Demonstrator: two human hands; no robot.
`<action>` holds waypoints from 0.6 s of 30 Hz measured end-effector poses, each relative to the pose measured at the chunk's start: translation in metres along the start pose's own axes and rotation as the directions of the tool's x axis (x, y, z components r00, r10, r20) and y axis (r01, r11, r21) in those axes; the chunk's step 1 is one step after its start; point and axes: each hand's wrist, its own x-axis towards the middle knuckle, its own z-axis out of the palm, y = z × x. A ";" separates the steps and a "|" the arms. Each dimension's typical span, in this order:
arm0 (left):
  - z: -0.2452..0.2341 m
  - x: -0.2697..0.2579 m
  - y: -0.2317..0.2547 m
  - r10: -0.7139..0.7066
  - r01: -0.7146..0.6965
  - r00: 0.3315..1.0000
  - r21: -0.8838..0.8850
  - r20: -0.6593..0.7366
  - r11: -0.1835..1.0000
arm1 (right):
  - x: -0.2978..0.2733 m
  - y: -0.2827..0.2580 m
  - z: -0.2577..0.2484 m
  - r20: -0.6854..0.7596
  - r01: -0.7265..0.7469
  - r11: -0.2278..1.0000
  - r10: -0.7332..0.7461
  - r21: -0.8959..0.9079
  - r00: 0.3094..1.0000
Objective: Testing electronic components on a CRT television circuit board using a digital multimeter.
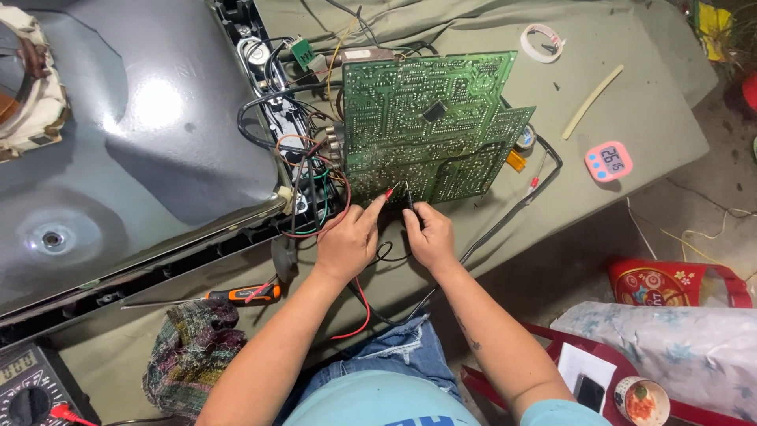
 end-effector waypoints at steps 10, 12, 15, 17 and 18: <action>-0.007 0.001 0.003 0.016 -0.016 1.000 0.005 0.006 1.000 | -0.002 -0.002 -0.002 0.008 0.005 0.999 -0.005 -0.046 1.000; -0.008 0.003 0.003 0.017 -0.018 1.000 0.004 0.010 1.000 | -0.001 0.000 -0.001 0.006 0.016 0.999 -0.016 -0.051 1.000; -0.006 0.000 0.002 0.007 -0.008 1.000 0.029 0.029 1.000 | -0.002 0.005 0.001 -0.010 0.030 0.998 -0.030 -0.053 0.999; -0.003 -0.001 0.001 0.023 -0.024 0.999 0.044 0.026 0.999 | -0.003 0.005 0.001 -0.024 0.032 0.997 -0.034 -0.067 0.999; -0.002 -0.003 0.001 0.022 -0.023 0.999 0.043 0.026 0.999 | -0.003 0.000 0.000 -0.024 0.031 0.997 -0.033 -0.068 0.999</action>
